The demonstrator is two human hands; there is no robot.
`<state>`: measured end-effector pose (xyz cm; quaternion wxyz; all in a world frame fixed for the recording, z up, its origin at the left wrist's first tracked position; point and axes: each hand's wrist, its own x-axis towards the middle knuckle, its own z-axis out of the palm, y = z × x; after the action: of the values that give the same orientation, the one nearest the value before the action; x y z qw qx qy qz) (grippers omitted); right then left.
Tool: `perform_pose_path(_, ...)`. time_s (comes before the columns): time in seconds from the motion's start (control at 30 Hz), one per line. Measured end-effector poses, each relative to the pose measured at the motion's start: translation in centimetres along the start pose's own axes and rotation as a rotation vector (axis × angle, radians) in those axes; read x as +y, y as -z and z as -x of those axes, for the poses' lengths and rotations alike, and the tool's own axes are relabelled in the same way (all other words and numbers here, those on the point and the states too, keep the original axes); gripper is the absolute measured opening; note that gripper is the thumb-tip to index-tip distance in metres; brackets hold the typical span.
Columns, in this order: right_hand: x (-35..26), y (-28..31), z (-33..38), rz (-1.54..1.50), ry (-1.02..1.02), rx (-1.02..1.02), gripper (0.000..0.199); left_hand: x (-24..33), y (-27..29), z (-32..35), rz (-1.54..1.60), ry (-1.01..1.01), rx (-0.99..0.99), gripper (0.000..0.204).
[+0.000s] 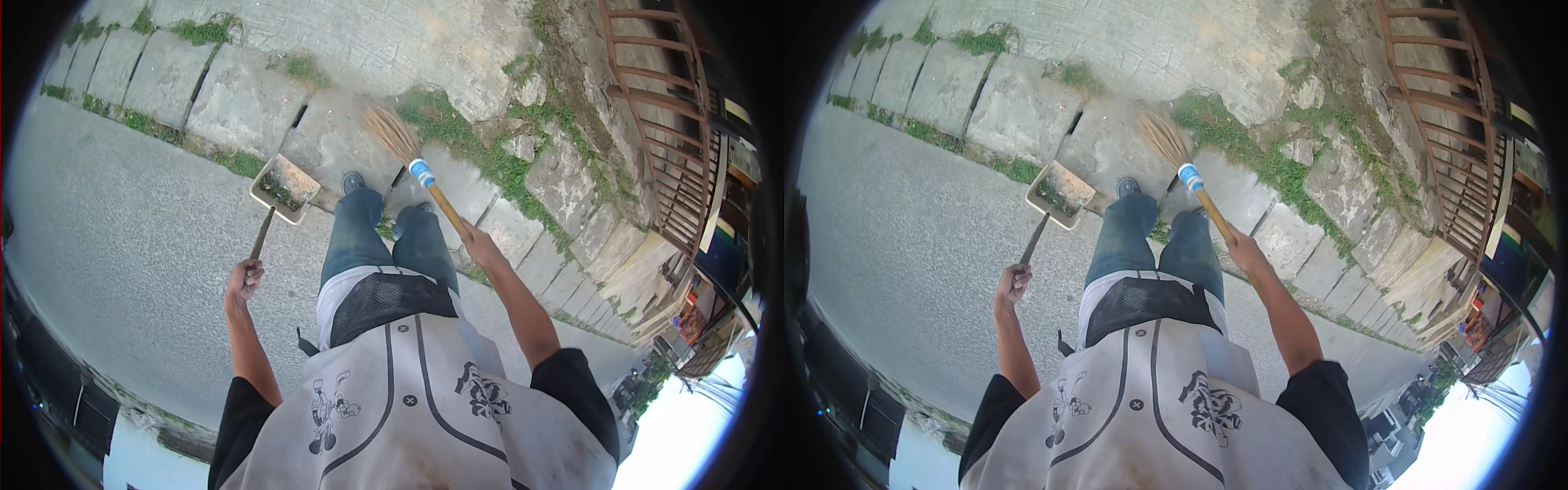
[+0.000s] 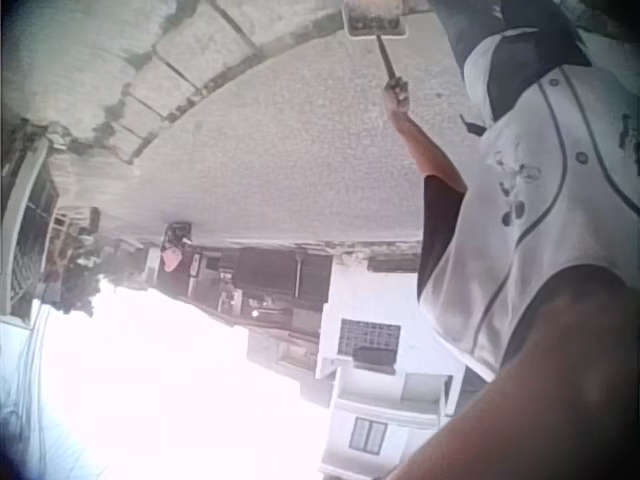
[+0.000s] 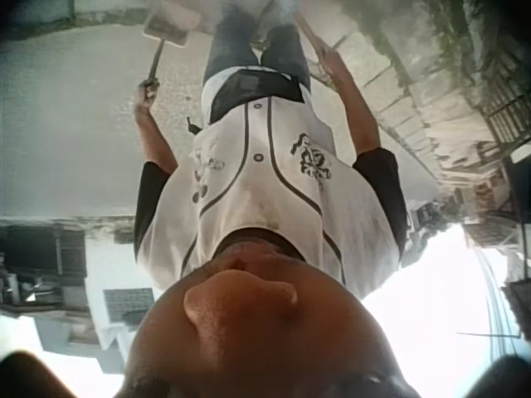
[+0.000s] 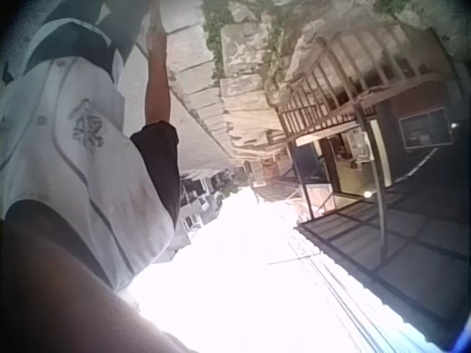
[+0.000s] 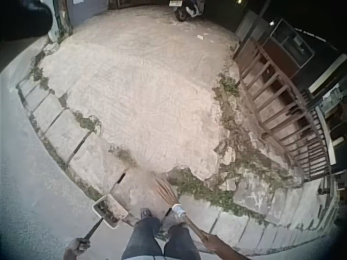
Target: Sweeping debris and leaves from a sidewalk and street into a dustpan.
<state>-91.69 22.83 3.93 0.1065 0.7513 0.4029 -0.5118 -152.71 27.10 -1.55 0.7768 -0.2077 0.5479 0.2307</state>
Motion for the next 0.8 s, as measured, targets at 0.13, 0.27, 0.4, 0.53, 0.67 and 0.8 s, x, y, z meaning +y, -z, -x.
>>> perform_pose_path(0.13, -2.5, -1.0, 4.4, -0.048, -0.119, -0.092, 0.051, 3.0, -1.5, -0.9, -0.108, -0.005, 0.015, 0.013)
perform_pose_path(0.27, -4.9, -5.1, -1.4, 0.012, 0.123, 0.133, 0.052, 5.0, -3.2, -0.2, -0.172, -0.025, 0.022, 0.015)
perform_pose_path(0.4, -5.3, -6.8, -6.7, 0.003, 0.019, 0.206, 0.053, 6.8, -3.4, 0.4, -0.219, -0.005, -0.043, 0.014)
perform_pose_path(0.53, 2.2, -9.8, -4.2, -0.086, -0.131, 0.269, 0.054, 8.0, -3.7, 0.8, -0.314, -0.004, -0.025, 0.012)
perform_pose_path(0.67, 4.3, -13.7, 4.9, -0.336, -0.166, 0.184, 0.054, 10.8, -2.0, 1.3, -0.390, 0.011, -0.058, 0.011)
perform_pose_path(0.8, 2.9, -18.1, 12.9, -0.819, -0.346, 0.167, 0.051, 13.0, -3.3, 0.4, -0.535, 0.026, -0.104, 0.010)
